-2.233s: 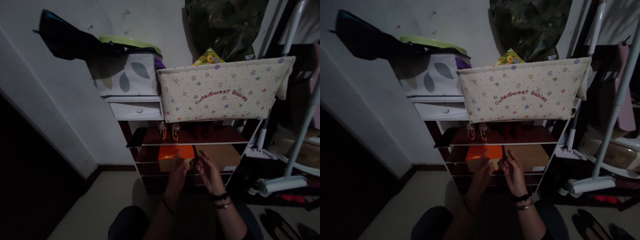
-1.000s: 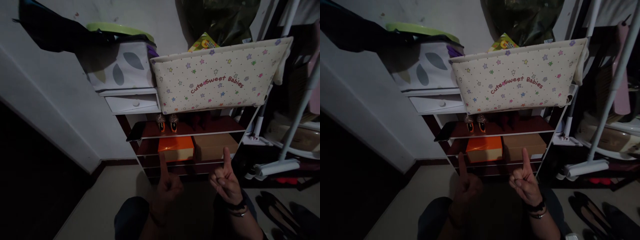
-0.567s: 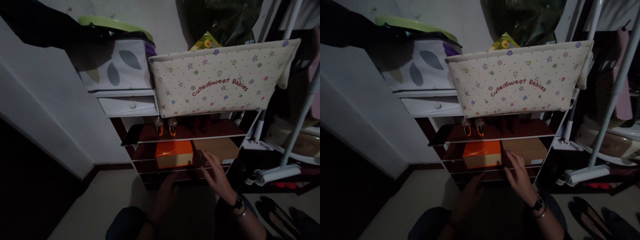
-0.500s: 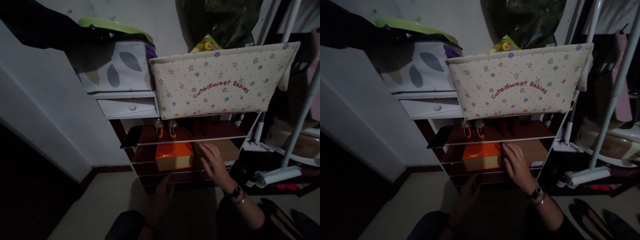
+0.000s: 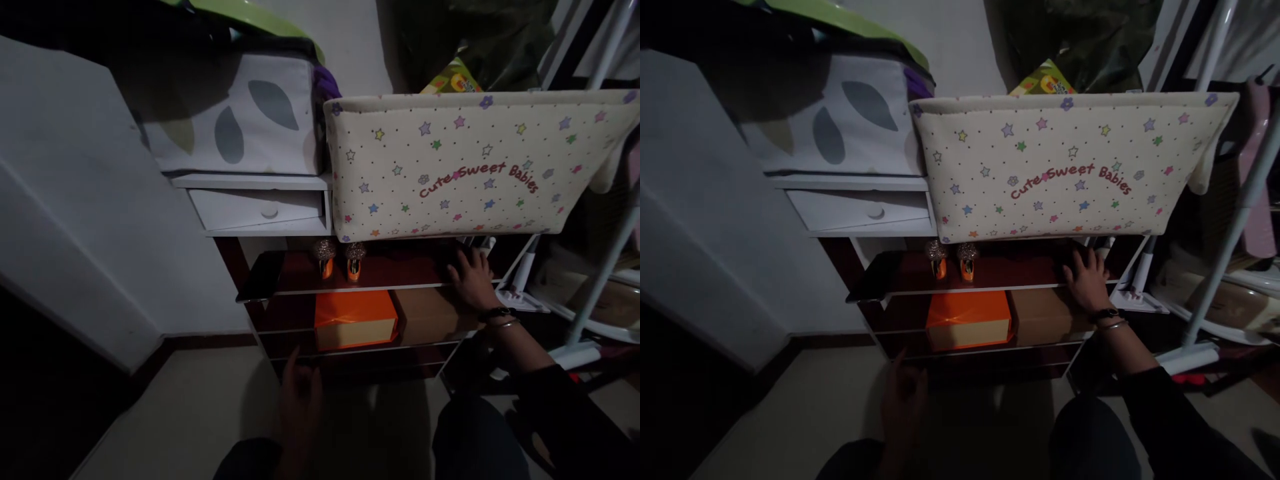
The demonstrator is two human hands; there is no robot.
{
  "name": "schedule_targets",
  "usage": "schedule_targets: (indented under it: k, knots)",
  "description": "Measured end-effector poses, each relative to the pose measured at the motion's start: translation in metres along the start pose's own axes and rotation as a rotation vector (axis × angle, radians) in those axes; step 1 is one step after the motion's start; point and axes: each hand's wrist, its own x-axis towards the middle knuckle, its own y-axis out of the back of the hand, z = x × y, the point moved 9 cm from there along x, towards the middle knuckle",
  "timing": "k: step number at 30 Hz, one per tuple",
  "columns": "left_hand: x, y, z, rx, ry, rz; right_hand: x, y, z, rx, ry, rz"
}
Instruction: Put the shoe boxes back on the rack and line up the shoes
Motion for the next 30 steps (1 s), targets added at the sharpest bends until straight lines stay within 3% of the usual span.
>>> schedule_targets:
  k: [3, 6, 7, 9, 11, 12, 14, 17, 22, 27, 30]
  knots:
    - [0.001, 0.0, -0.003, -0.089, 0.028, 0.014, -0.009, 0.016, -0.011, 0.109, 0.084, 0.147]
    - [0.002, 0.0, -0.003, -0.1, 0.043, 0.022, -0.034, 0.055, -0.07, 0.244, 0.24, 0.384]
    - [0.002, 0.001, -0.002, -0.092, 0.04, 0.026, -0.044, 0.062, -0.1, 0.304, 0.323, 0.384]
    - [0.002, 0.002, 0.0, -0.082, 0.036, 0.027, -0.062, 0.063, -0.173, 0.421, 0.585, 0.25]
    - [0.002, 0.003, -0.001, -0.087, 0.046, 0.022, -0.083, 0.052, -0.243, 0.388, 0.893, 0.064]
    - [0.002, 0.003, -0.002, -0.095, 0.057, 0.014, -0.09, 0.044, -0.267, 0.363, 1.005, -0.014]
    - [0.001, 0.005, -0.007, -0.129, 0.086, 0.016, -0.087, 0.026, -0.289, 0.304, 1.069, -0.118]
    - [0.001, 0.008, -0.016, -0.187, 0.146, 0.025, -0.059, 0.005, -0.266, 0.234, 0.906, -0.155]
    - [0.003, 0.007, -0.025, -0.248, 0.209, 0.012, -0.036, 0.003, -0.165, 0.22, 0.46, -0.071]
    - [0.003, -0.009, -0.045, -0.295, 0.293, 0.025, -0.087, 0.036, -0.114, 0.387, 0.399, 0.116]
    - [-0.007, -0.029, -0.065, -0.388, 0.432, 0.029, -0.131, 0.047, -0.085, 0.469, 0.269, 0.235]
